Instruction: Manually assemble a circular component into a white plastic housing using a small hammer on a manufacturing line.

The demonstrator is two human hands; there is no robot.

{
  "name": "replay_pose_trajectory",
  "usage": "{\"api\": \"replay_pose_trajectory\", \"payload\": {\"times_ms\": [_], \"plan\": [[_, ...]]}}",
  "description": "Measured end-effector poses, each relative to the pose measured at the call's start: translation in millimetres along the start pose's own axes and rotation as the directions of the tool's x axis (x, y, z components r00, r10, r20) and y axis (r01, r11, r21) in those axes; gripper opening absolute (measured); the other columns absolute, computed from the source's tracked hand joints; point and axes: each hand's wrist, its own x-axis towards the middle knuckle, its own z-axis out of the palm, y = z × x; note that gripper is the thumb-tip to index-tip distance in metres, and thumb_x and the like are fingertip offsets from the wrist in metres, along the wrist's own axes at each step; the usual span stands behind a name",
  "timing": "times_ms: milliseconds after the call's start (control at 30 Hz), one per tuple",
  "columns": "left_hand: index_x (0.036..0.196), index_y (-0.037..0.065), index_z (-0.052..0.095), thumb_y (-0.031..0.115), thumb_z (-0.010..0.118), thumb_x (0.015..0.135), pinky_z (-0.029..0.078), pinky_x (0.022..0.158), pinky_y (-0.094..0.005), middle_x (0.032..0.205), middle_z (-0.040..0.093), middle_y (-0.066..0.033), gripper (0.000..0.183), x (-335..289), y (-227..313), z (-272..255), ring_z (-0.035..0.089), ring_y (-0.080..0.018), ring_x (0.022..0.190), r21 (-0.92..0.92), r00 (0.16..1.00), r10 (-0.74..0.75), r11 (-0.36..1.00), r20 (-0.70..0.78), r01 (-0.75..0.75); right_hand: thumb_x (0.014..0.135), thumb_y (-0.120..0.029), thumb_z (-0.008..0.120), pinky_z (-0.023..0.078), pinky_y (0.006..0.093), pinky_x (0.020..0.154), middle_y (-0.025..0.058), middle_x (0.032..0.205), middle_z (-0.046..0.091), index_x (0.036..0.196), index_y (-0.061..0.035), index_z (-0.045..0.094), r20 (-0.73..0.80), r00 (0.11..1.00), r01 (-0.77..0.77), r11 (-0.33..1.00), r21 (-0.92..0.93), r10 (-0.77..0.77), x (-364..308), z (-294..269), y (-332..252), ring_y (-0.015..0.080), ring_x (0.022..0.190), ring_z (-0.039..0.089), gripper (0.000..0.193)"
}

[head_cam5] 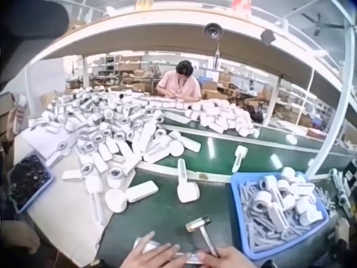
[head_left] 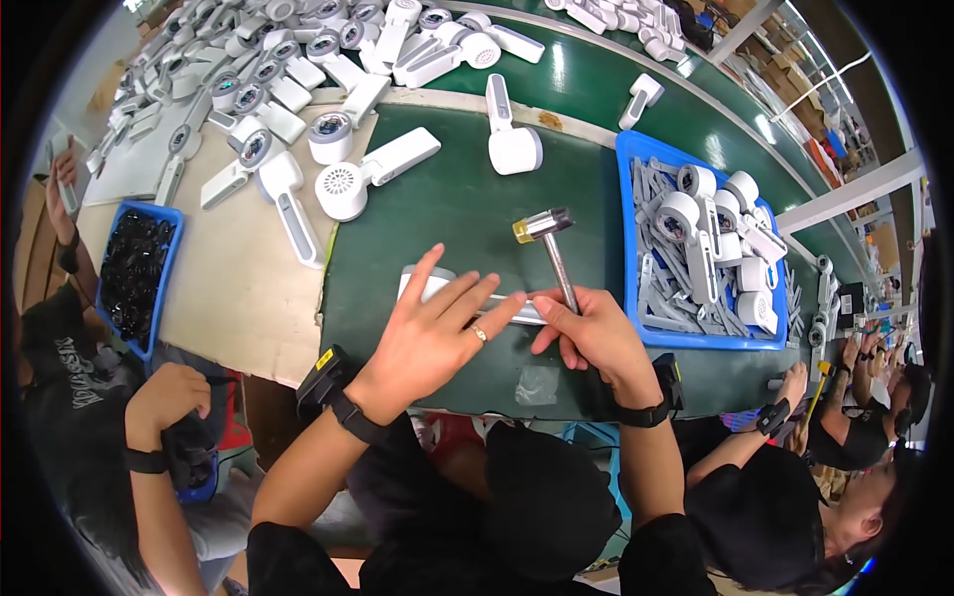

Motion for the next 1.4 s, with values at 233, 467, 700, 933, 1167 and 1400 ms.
{"api": "replay_pose_trajectory", "payload": {"times_ms": [233, 467, 700, 933, 1167, 1400], "plan": [[0.108, 0.017, 0.081, 0.019, 0.086, 0.080, 0.048, 0.111, -0.0524, 0.118, 0.077, -0.0026, 0.028, -2, -4, 6, 0.075, -0.0173, 0.100, -0.065, 0.999, 0.040, 0.997, -0.031, -0.042, 0.109, -0.028, 0.063, 0.036, 0.0203, 0.040, 0.0096, 0.077, 0.075, 0.129, 0.0018, 0.070, 0.003, 1.000, -0.002, 0.999, 0.032, 0.002, 1, 2, 4, 0.0048, 0.044, 0.052, 0.036], [0.150, 0.009, 0.057, 0.016, 0.087, 0.083, 0.048, 0.109, -0.0481, 0.106, 0.079, -0.0026, 0.074, 5, 0, -1, 0.074, -0.0219, 0.094, -0.247, 0.987, -0.144, 0.956, 0.068, 0.156, 0.108, -0.028, 0.065, 0.036, 0.0220, 0.041, 0.0080, 0.076, 0.074, 0.129, 0.0004, 0.070, -0.063, 0.997, 0.050, 0.999, -0.006, -0.050, -5, 6, 8, 0.0053, 0.045, 0.052, 0.035], [0.168, 0.004, 0.024, 0.016, 0.090, 0.080, 0.048, 0.106, -0.0434, 0.105, 0.080, -0.0046, 0.110, 3, 0, -2, 0.069, -0.0326, 0.100, -0.201, 0.978, -0.179, 0.959, 0.110, 0.199, 0.096, -0.015, 0.080, 0.041, 0.0261, 0.045, 0.0025, 0.074, 0.070, 0.120, 0.0003, 0.074, -0.240, 0.935, 0.218, 0.958, -0.188, -0.260, -21, 21, 8, 0.0060, 0.049, 0.055, 0.030], [0.170, 0.004, 0.008, 0.012, 0.090, 0.080, 0.051, 0.103, -0.0461, 0.107, 0.080, -0.0057, 0.123, 4, 1, -4, 0.067, -0.0393, 0.111, -0.211, 0.970, -0.201, 0.951, 0.134, 0.226, 0.091, -0.013, 0.081, 0.050, 0.0390, 0.059, 0.0159, 0.079, 0.070, 0.106, 0.0010, 0.074, -0.141, 0.599, 0.471, 0.489, -0.734, -0.788, -14, 19, 15, 0.0300, 0.062, 0.066, 0.021], [0.170, 0.003, 0.001, 0.011, 0.091, 0.079, 0.053, 0.101, -0.0453, 0.106, 0.080, -0.0074, 0.128, 2, 2, -5, 0.063, -0.0385, 0.121, -0.230, 0.958, -0.238, 0.935, 0.159, 0.270, 0.091, -0.015, 0.082, 0.049, 0.0398, 0.061, 0.0135, 0.081, 0.069, 0.101, -0.0016, 0.074, -0.104, 0.781, 0.384, 0.605, -0.697, -0.616, -15, 9, 2, 0.0290, 0.065, 0.065, 0.019], [0.170, 0.004, -0.001, 0.011, 0.091, 0.078, 0.053, 0.103, -0.0457, 0.107, 0.080, -0.0070, 0.130, 4, 2, -6, 0.064, -0.0392, 0.120, -0.256, 0.954, -0.250, 0.923, 0.167, 0.287, 0.099, -0.018, 0.077, 0.040, 0.0233, 0.047, 0.0031, 0.084, 0.071, 0.103, -0.0035, 0.072, -0.145, 0.917, 0.326, 0.908, -0.263, -0.371, -14, 6, 1, 0.0068, 0.055, 0.056, 0.015]]}}
